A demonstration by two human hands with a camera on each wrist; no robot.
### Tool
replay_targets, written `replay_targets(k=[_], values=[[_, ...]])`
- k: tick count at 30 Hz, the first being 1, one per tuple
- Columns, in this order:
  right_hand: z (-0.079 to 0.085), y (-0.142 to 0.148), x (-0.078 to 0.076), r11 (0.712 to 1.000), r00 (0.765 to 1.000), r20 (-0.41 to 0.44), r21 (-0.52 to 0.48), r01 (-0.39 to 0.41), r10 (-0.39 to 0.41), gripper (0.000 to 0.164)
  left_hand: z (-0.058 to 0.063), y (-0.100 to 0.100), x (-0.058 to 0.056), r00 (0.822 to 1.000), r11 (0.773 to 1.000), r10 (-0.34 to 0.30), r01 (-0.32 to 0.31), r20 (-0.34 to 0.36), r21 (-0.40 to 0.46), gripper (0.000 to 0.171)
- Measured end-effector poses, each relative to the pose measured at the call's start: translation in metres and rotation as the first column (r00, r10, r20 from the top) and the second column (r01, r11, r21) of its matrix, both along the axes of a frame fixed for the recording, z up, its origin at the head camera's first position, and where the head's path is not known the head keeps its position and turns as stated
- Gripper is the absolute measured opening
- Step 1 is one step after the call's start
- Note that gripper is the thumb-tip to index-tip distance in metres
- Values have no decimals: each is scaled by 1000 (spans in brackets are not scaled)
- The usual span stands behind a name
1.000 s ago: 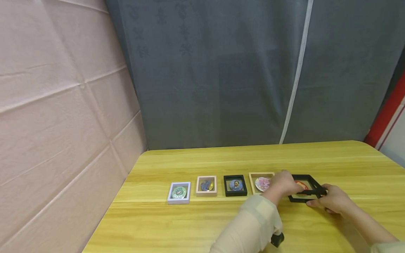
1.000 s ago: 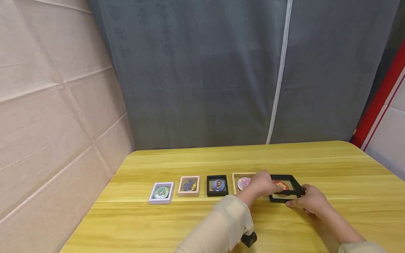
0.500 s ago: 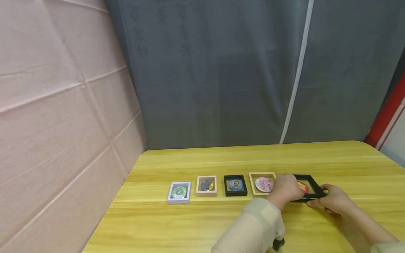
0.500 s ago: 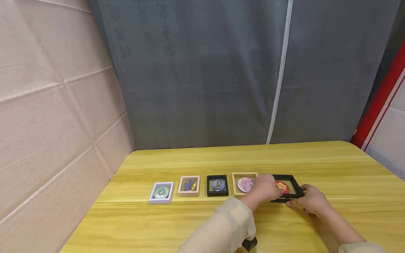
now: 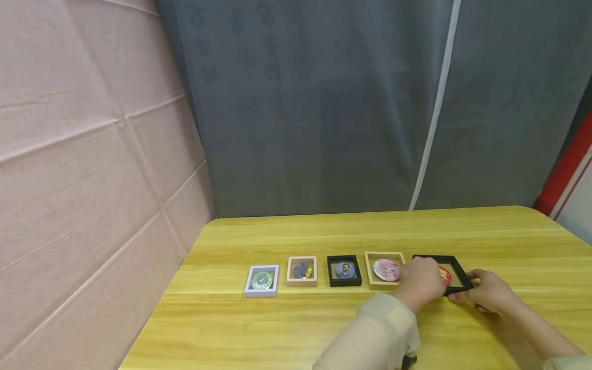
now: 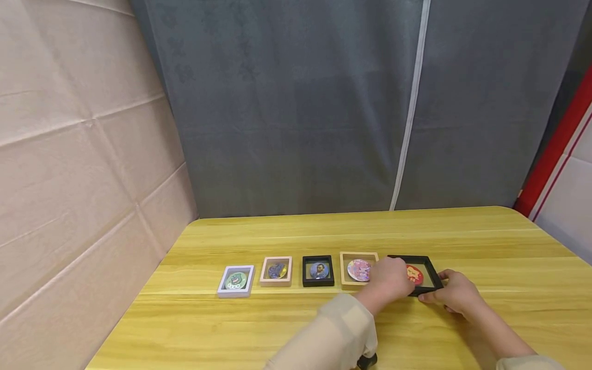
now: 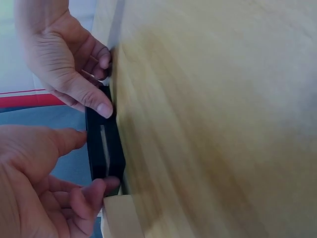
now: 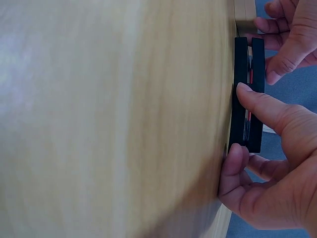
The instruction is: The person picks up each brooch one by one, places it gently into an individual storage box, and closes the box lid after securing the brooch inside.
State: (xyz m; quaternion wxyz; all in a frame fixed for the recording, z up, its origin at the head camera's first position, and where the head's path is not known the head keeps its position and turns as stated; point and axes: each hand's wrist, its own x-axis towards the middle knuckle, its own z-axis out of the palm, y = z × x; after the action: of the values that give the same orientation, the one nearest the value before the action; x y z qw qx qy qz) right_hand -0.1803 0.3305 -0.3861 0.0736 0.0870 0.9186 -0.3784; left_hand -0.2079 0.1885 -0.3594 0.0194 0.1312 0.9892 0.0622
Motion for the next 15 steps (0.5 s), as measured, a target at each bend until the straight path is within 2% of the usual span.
replay_targets(k=[7, 15], values=[[0, 1, -1, 1000, 1000, 1, 2, -4, 4, 94, -3, 4, 1, 999, 998, 41, -43, -28, -51, 31], [1, 0, 1, 1000, 1000, 1, 4, 0, 0, 92, -3, 7, 1, 998, 996, 51, -54, -38, -64, 25]])
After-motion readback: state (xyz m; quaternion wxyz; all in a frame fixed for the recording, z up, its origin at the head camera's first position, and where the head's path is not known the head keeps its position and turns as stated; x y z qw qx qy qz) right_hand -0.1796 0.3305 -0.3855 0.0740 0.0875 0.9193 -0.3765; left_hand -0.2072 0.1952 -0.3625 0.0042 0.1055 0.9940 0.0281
